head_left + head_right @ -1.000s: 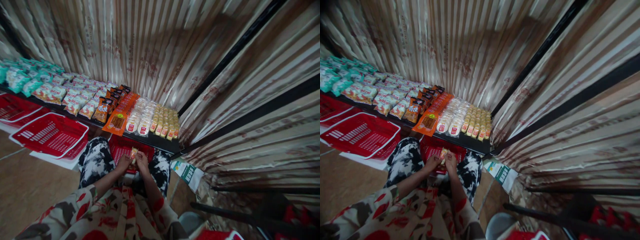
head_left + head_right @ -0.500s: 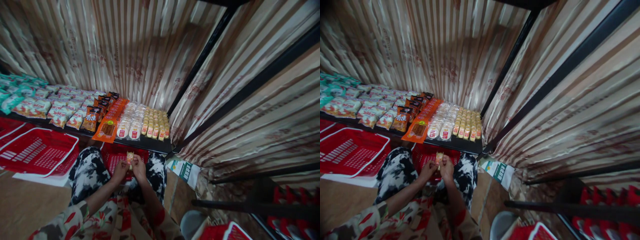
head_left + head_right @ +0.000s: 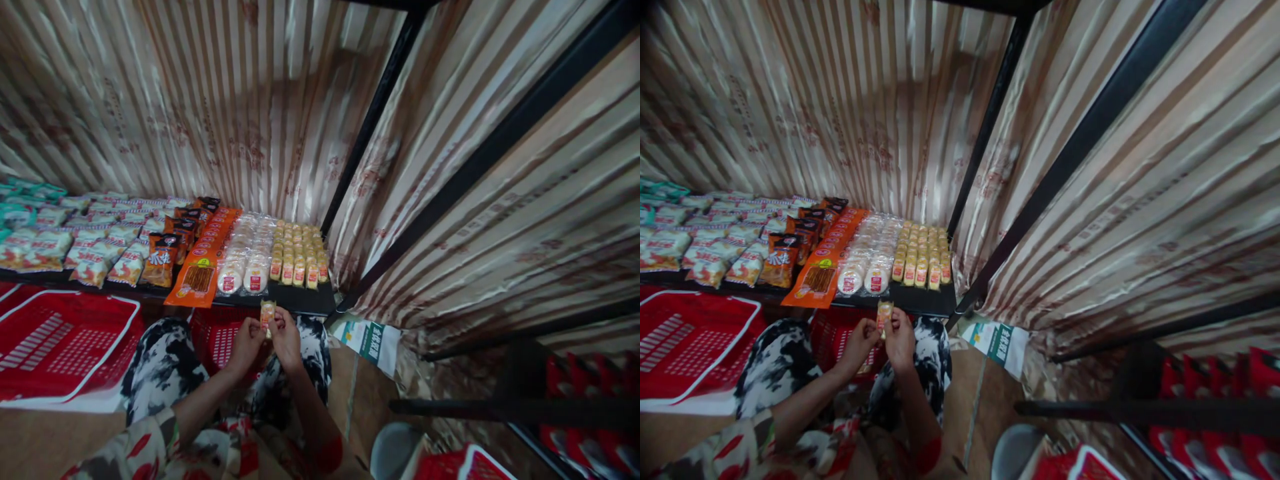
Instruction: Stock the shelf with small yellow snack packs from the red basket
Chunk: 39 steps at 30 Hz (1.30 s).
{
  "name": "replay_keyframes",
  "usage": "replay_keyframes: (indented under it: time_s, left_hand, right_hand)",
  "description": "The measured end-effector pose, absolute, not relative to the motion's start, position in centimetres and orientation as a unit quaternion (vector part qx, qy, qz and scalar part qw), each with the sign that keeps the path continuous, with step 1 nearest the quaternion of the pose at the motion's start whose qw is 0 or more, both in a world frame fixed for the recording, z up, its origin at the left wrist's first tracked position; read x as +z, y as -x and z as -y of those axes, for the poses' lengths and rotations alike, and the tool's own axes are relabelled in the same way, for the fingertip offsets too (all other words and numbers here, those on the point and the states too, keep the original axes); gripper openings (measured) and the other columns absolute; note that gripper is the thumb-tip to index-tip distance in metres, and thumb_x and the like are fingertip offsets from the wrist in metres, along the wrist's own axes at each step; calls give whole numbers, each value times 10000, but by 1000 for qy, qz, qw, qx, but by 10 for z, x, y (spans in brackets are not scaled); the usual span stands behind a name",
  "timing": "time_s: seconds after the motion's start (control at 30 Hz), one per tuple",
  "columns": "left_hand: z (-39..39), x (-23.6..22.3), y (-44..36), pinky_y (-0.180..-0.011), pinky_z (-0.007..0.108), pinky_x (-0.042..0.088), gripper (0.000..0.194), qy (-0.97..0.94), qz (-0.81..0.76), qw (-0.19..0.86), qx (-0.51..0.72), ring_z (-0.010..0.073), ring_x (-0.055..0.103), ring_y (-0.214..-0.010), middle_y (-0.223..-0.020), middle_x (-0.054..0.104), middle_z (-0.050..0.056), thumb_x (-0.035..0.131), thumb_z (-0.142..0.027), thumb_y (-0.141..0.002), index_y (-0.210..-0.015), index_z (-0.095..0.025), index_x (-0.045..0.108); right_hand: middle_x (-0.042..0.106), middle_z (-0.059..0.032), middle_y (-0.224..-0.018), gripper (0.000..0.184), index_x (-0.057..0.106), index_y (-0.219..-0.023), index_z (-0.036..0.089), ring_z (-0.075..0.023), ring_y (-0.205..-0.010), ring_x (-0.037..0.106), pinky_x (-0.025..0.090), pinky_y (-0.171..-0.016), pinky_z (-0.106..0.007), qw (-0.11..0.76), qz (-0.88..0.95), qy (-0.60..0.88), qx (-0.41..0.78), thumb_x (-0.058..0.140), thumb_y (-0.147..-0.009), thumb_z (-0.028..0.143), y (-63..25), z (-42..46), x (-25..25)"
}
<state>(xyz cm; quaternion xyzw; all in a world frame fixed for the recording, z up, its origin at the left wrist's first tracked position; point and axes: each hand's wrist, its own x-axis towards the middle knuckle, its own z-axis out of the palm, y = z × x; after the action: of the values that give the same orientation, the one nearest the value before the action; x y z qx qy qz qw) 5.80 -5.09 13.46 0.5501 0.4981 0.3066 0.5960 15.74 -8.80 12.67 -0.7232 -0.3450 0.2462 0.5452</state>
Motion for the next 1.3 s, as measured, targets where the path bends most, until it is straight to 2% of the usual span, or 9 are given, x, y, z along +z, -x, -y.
replay_keyframes:
  time_s: [0.4, 0.6, 0.73, 0.87, 1.07, 1.3]
  left_hand:
    - [41, 149, -111, -601, 234, 447, 69, -604, -456, 591, 279, 138, 563, -637, -675, 586, -3, 510, -245, -717, -712, -183, 542]
    - [41, 157, -143, -565, 222, 432, 161, -586, -457, 612, 269, 126, 522, -603, -630, 544, -5, 443, -265, -770, -660, -181, 526]
    - [41, 156, -160, -536, 214, 427, 200, -545, -447, 661, 258, 120, 525, -603, -642, 530, -5, 428, -307, -792, -661, -173, 497]
    - [36, 152, -172, -551, 225, 442, 247, -549, -440, 668, 244, 126, 537, -622, -658, 538, -2, 436, -381, -808, -681, -176, 492]
    - [25, 161, -189, -636, 232, 431, 241, -619, -424, 619, 231, 127, 513, -656, -642, 536, -7, 429, -344, -809, -636, -185, 481]
    - [24, 168, -209, -709, 238, 421, 233, -627, -394, 635, 222, 131, 517, -701, -718, 578, 16, 424, -333, -797, -667, -172, 528]
  right_hand:
    - [620, -61, -965, 345, 586, -1099, 199, -173, -780, 590, 492, -743, -311, 517, 325, 773, 172, 476, -804, 340, -202, 92, 136]
    - [600, -118, -1044, 458, 539, -1191, 159, -248, -943, 557, 450, -855, -385, 484, 315, 811, 95, 508, -794, 387, -219, 95, 138]
    - [591, -127, -1071, 456, 532, -1199, 159, -273, -995, 522, 399, -918, -417, 457, 318, 830, 47, 501, -802, 382, -227, 94, 136]
    - [573, -160, -1126, 460, 518, -1212, 118, -284, -1050, 490, 366, -949, -421, 443, 325, 835, 24, 450, -833, 370, -236, 90, 136]
    - [543, -174, -1204, 486, 443, -1288, 110, -270, -1109, 465, 352, -968, -418, 474, 314, 823, -9, 372, -874, 354, -245, 80, 136]
    - [473, -186, -1311, 511, 358, -1348, 80, -264, -1212, 397, 319, -1014, -447, 513, 288, 807, -47, 307, -890, 300, -253, 74, 126]
